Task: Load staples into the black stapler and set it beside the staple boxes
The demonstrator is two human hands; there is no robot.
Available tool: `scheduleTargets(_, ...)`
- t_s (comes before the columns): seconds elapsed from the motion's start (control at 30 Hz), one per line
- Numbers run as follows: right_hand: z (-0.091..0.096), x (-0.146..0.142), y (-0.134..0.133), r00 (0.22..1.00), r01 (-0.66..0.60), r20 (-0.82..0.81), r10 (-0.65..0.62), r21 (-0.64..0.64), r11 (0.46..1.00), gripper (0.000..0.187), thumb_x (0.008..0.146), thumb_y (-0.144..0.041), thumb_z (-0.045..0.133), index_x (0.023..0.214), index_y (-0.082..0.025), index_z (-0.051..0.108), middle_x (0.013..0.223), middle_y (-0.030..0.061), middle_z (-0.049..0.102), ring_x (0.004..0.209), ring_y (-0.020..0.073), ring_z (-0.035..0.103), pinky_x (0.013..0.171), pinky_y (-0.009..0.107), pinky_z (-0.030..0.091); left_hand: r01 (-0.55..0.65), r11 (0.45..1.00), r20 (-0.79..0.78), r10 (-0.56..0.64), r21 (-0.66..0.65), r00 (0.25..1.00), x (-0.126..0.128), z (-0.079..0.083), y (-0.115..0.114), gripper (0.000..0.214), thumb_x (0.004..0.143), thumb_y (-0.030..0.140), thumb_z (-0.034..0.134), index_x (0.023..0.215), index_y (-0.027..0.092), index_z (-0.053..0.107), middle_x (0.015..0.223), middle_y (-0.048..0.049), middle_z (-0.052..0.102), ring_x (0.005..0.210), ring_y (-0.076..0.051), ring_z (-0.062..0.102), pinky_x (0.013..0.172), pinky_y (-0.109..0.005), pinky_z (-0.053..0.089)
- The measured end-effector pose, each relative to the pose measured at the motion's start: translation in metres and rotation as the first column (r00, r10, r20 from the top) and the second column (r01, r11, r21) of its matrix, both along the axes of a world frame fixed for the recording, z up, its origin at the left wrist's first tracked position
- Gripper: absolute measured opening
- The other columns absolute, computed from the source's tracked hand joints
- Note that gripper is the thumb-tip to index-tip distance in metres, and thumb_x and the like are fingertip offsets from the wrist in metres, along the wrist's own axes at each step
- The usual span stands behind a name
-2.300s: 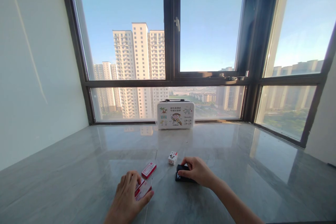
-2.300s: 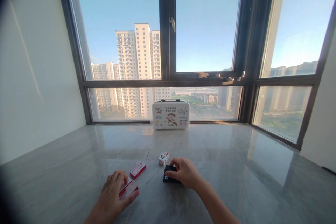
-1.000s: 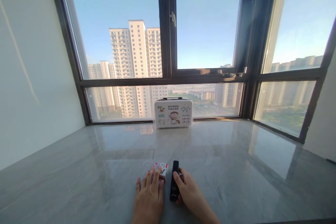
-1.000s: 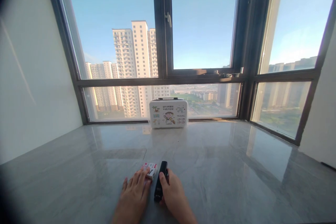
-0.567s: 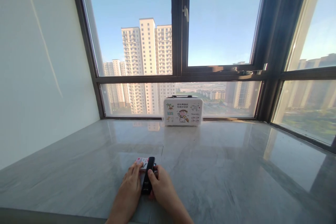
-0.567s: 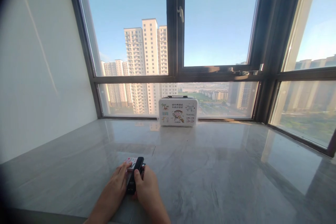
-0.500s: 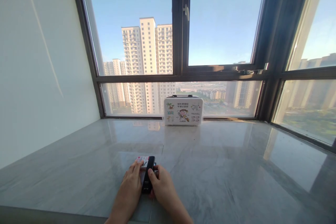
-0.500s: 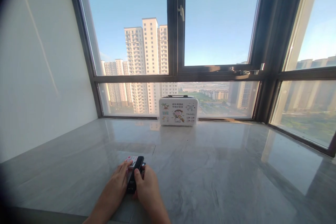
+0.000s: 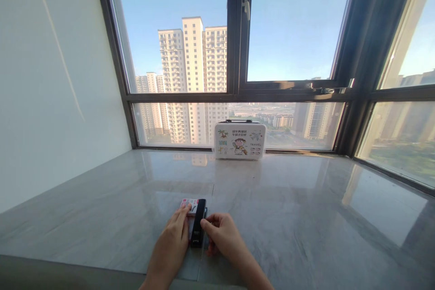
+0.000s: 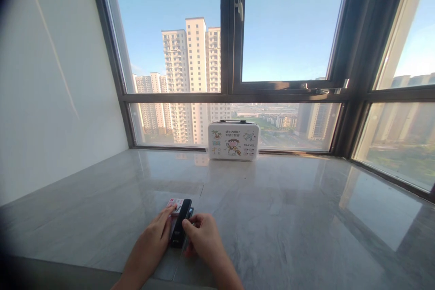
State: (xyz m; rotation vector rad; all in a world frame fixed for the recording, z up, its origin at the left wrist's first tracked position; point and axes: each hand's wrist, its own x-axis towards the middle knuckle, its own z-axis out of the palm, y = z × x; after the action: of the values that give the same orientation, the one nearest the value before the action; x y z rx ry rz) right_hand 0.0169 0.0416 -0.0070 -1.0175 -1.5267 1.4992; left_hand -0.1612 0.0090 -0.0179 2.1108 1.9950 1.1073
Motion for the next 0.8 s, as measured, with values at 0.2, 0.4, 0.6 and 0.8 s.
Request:
scheduleTargets(0.2,0.007,0.001,-0.016,0.990,0.050,0.122,-0.074,0.189,0.981,0.050,0.091,-0.058,0.053,0.087,-0.013,0.073,0.049,-0.0010,0.055,0.035,0.0144,0.053,0.029,0.019,0.036,-0.009,1.000,-0.023,0.009,-0.016,1.000,-0.001,-0.002,0.001,0.048,0.103,0.035,0.026,0.145,0.023,0.047,0.153,-0.0064,0.048,0.144,-0.019,0.041,0.118,-0.042,0.037)
scheduleTargets(0.4,0.010,-0.002,-0.022,0.979,0.098,0.151,-0.139,0.252,0.963,0.052,0.093,-0.058,0.050,0.092,-0.013,0.076,0.053,0.0003,0.058,0.036,0.0155,0.056,0.028,0.019,0.036,-0.012,1.000,-0.024,0.012,-0.006,1.000,-0.001,-0.004,0.002,0.047,0.102,0.034,0.029,0.143,0.024,0.050,0.150,-0.0060,0.052,0.141,-0.021,0.045,0.117,-0.043,0.039)
scheduleTargets(0.6,0.013,-0.003,-0.022,0.976,0.130,0.137,-0.169,0.258,0.957,0.052,0.094,-0.057,0.049,0.095,-0.013,0.076,0.058,0.0019,0.063,0.037,0.0160,0.057,0.027,0.019,0.034,0.018,1.000,-0.013,-0.018,0.007,1.000,-0.001,-0.004,0.002,0.045,0.103,0.032,0.028,0.142,0.024,0.050,0.149,-0.0072,0.052,0.141,-0.022,0.045,0.117,-0.045,0.039)
scheduleTargets(0.8,0.012,-0.002,-0.024,0.975,0.144,0.133,-0.180,0.241,0.960,0.055,0.093,-0.061,0.050,0.095,-0.012,0.075,0.054,0.0014,0.060,0.038,0.0161,0.057,0.028,0.019,0.033,0.070,0.997,-0.009,-0.070,0.030,0.998,-0.004,-0.009,0.007,0.048,0.103,0.033,0.027,0.145,0.022,0.047,0.153,-0.0073,0.048,0.145,-0.021,0.039,0.120,-0.045,0.035)
